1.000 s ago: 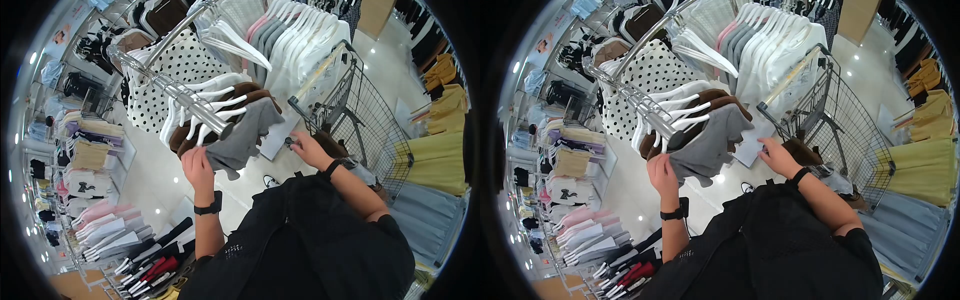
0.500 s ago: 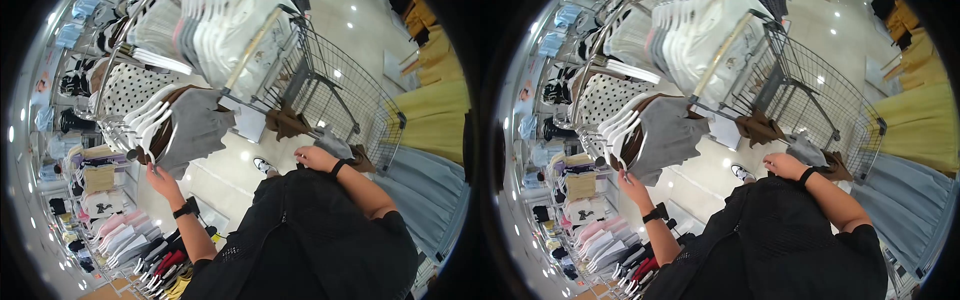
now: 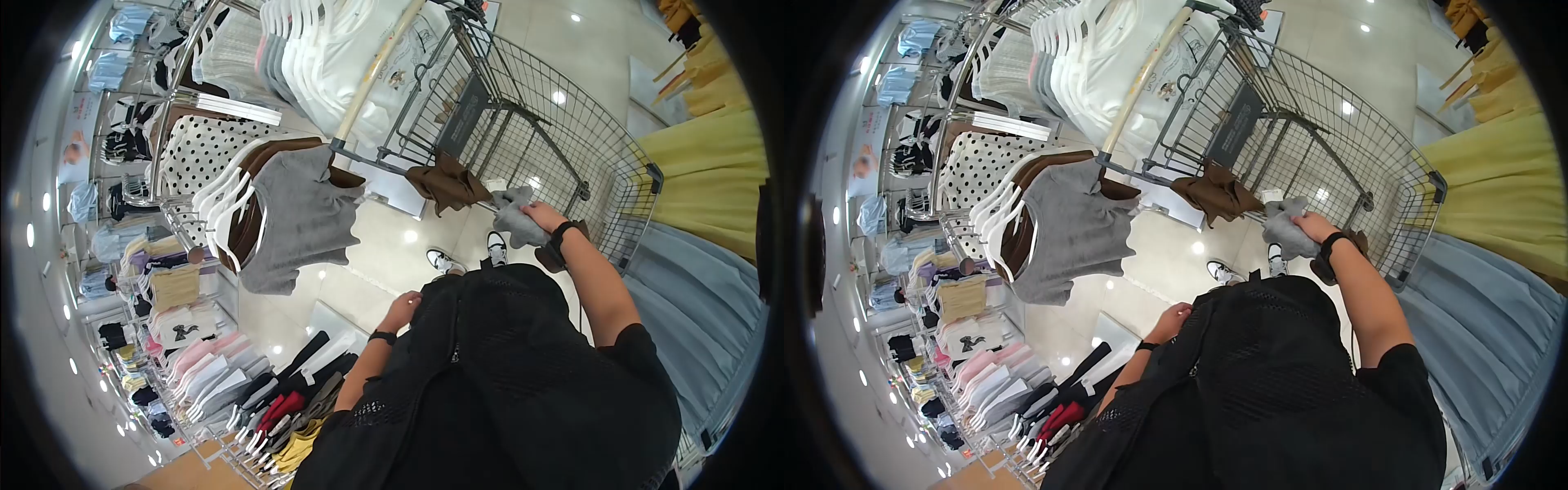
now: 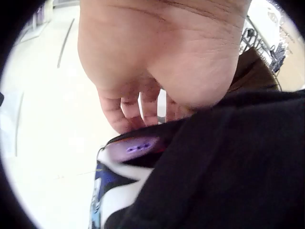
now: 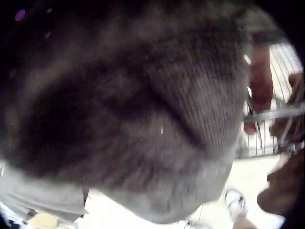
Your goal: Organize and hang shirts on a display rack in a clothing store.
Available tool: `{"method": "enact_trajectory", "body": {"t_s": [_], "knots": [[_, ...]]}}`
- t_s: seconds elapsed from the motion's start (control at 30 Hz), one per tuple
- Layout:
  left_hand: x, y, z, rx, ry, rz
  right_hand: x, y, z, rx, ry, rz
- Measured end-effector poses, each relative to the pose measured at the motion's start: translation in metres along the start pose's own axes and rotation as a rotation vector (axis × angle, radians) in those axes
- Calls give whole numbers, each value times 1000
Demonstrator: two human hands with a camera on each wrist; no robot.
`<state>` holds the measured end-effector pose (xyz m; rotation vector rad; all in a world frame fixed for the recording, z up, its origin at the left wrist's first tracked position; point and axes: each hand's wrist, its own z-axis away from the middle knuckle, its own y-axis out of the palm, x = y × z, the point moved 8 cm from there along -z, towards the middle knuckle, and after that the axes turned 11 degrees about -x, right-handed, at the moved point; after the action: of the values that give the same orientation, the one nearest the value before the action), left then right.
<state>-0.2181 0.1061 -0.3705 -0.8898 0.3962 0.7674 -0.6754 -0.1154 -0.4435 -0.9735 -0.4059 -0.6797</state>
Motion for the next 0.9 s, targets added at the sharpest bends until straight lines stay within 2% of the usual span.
{"method": "enact_trajectory", "body": {"t_s": [0.07,0.1,0.17,0.2,0.23,0.3,0.33,0.37,0.4,0.43,0.5,0.57,0.63,0.7,0.73,0.77,0.8,0.83,0.87,0.9], "knots": [[28,-2,7,-155,-36,-66,-8,4,-8,34,39,28],[31,-4,12,-154,-34,-71,-4,2,-2,33,40,23],[36,0,17,-65,-12,-187,16,-15,11,-115,-51,-161],[40,-2,14,-70,-11,-183,20,-21,15,-159,-18,-288],[46,-1,9,-36,14,-145,24,-24,17,-158,-25,-285],[54,2,3,34,61,-71,21,-30,23,-191,150,-986],[40,-9,6,-21,-266,242,30,-38,31,-186,150,-982],[22,-14,-2,-71,-319,353,61,-53,47,-92,90,-1174],[6,-17,-13,-93,-280,329,94,-69,63,5,28,-1364],[-11,-21,-25,-115,-240,305,115,-78,78,5,27,-1360],[-84,-31,-40,-68,-153,347,181,-93,118,199,-219,-1280],[-152,-32,-50,19,-80,473,237,-100,169,482,-260,-1031],[-211,-26,-55,189,-58,907,285,-94,205,671,-577,-845],[-246,-22,-59,195,-134,1174,308,-74,235,900,-612,-742],[-255,-28,-62,195,-132,1174,306,-58,236,943,-650,-625],[-281,-30,-56,425,-15,1297,301,-50,233,941,-654,-625],[-304,-34,-44,660,105,1406,295,-46,225,791,-711,-546],[-317,-37,-39,657,107,1405,288,-45,215,642,-763,-465],[-328,-61,-39,139,498,807,273,-37,208,638,-698,-402],[-343,-82,-24,-357,798,149,267,-35,209,644,-700,-404]]}}
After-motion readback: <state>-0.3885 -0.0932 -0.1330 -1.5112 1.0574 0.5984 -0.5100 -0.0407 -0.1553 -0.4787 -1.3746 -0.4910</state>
